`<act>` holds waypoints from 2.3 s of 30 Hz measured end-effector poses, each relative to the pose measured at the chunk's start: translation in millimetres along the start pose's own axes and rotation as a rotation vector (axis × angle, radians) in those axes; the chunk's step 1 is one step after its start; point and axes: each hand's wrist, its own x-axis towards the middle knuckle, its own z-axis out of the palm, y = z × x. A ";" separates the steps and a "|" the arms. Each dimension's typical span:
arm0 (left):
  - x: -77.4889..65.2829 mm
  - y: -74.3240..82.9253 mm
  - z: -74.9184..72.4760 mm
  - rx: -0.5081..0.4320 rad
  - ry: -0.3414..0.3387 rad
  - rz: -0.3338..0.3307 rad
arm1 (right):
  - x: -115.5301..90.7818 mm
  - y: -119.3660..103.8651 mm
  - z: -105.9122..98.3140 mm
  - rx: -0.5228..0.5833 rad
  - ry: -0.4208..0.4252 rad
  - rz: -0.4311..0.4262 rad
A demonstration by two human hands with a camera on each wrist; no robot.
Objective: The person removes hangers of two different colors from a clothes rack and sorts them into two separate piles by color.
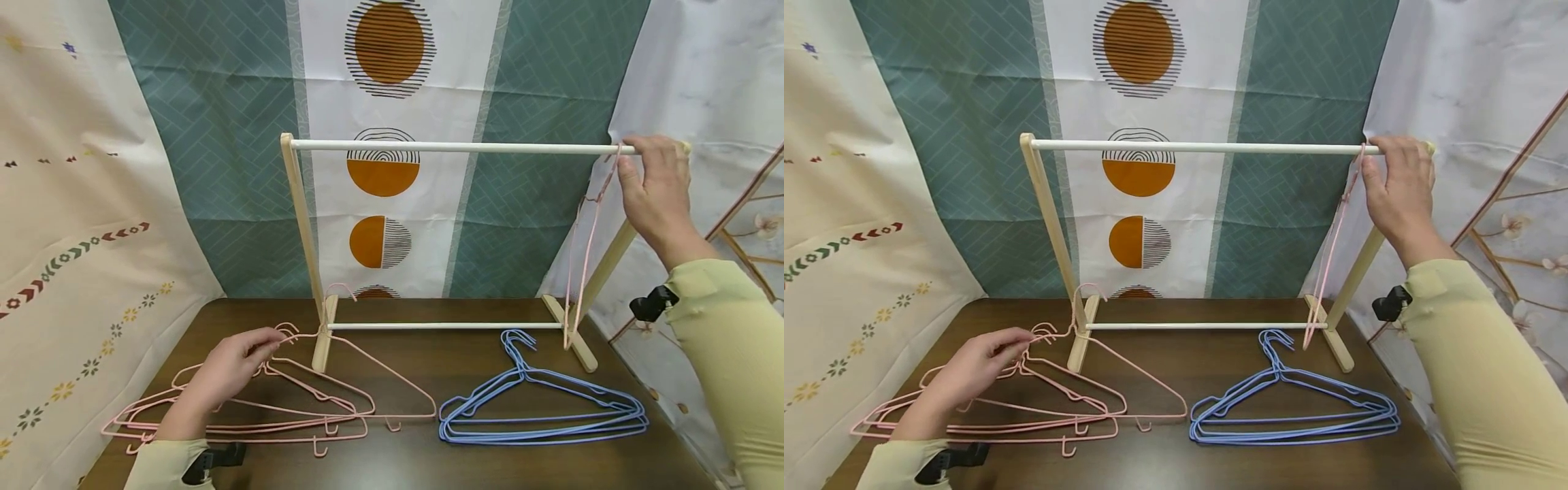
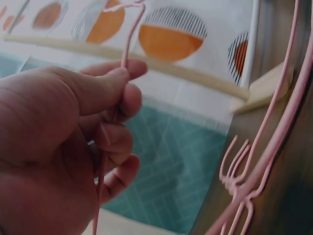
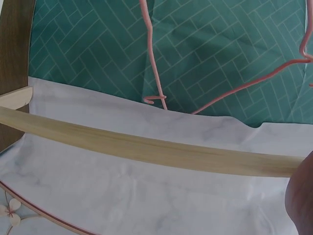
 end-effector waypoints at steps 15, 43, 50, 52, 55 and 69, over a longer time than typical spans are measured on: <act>-16.3 -62.2 -17.8 0.052 -0.068 -0.169 | 1.1 1.0 1.9 -0.004 0.016 0.000; -15.3 -80.8 -7.6 0.126 0.034 -0.283 | -0.6 2.6 3.6 -0.010 0.009 0.013; 0.9 -41.6 1.4 0.059 0.062 -0.229 | 1.0 3.2 4.8 -0.005 0.023 -0.002; 6.3 -28.4 5.2 0.039 0.065 -0.203 | 1.1 3.5 5.4 -0.003 0.028 -0.008; 14.5 -7.1 11.3 -0.001 0.063 -0.176 | 1.3 4.8 5.4 0.001 0.033 -0.023; 61.1 95.8 48.7 -0.262 0.008 -0.065 | 4.0 8.5 4.5 0.002 0.029 -0.007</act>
